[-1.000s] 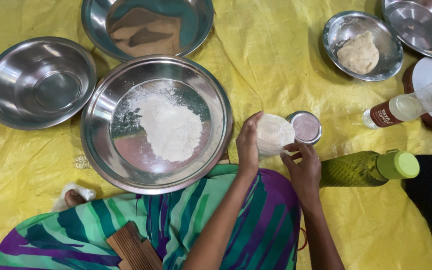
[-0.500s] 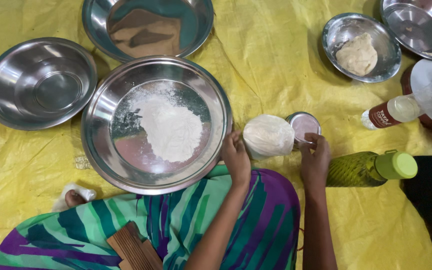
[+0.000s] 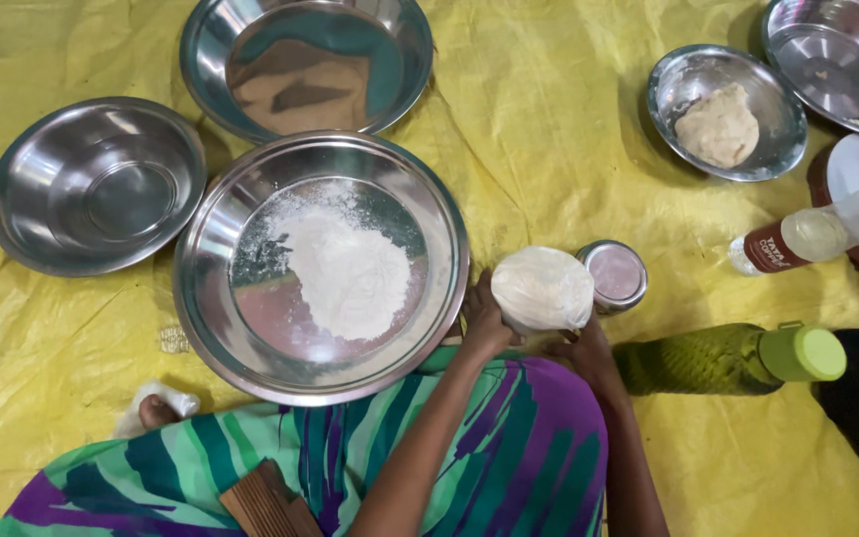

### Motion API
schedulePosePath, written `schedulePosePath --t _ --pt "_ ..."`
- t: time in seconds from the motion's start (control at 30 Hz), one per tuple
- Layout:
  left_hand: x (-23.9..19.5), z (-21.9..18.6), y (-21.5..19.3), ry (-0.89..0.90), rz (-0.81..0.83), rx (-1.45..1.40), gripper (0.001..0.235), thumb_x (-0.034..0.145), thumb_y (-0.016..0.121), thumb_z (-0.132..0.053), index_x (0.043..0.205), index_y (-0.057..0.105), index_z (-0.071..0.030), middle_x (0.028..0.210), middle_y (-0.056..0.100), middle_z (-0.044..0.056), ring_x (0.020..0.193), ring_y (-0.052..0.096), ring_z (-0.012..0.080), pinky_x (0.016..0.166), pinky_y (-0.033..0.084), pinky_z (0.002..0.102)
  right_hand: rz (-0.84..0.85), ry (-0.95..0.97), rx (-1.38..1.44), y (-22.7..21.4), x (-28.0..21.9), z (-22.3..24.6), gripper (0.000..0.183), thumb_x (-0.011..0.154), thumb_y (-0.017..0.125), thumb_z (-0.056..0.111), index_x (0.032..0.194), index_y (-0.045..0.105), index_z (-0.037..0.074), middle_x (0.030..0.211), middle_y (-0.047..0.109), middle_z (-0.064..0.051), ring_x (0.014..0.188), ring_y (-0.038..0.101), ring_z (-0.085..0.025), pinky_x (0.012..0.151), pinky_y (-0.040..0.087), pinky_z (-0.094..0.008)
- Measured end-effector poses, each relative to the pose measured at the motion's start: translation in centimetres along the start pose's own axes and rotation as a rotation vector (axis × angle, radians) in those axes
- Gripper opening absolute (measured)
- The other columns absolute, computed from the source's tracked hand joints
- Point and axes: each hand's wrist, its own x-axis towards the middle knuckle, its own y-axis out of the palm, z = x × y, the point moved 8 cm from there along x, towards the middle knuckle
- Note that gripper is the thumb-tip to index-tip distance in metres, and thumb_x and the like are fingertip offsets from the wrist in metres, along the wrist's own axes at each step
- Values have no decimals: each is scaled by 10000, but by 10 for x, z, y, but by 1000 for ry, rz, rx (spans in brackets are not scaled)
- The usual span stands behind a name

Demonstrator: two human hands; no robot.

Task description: The person pours white flour from a plastic bag into a large metal bowl and then mixes it by hand. They add more flour from a second bag and continue mixing the contents of the bowl.

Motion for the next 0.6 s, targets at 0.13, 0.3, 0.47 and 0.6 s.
schedulePosePath --t 0.13,0.3,0.47,0.6 --pt "-1 -1 -3 36 -36 -18 1414 465 1014 -156 1597 167 -132 1562 283 251 1466 206 473 1198 208 536 36 -12 -66 11 1 7 783 687 771 -58 1419 507 27 1363 652 -114 1267 612 -243 1033 503 -377" --pt "-2 -4 0 173 -91 -63 1282 509 973 -161 1586 279 -120 1532 423 220 1459 333 434 1190 245 532 19 -37 -23 15 3 0 606 757 815 11 1328 612 -22 1250 730 -134 1143 686 -242 968 551 -364" --pt "-10 -23 -15 326 -150 -81 1188 617 972 -162 1571 269 -72 1506 447 250 1446 373 439 1165 245 554 -83 -82 68 8 12 -12 782 682 862 -16 1368 489 31 1264 654 -90 1143 646 -208 945 552 -375" --pt "-21 -47 -27 295 -87 -255 1191 619 959 -190 1613 306 -144 1487 414 210 1433 407 399 1161 367 505 -111 -76 38 5 9 9 720 698 868 -37 1343 549 -5 1237 676 -116 1127 660 -225 934 571 -399"
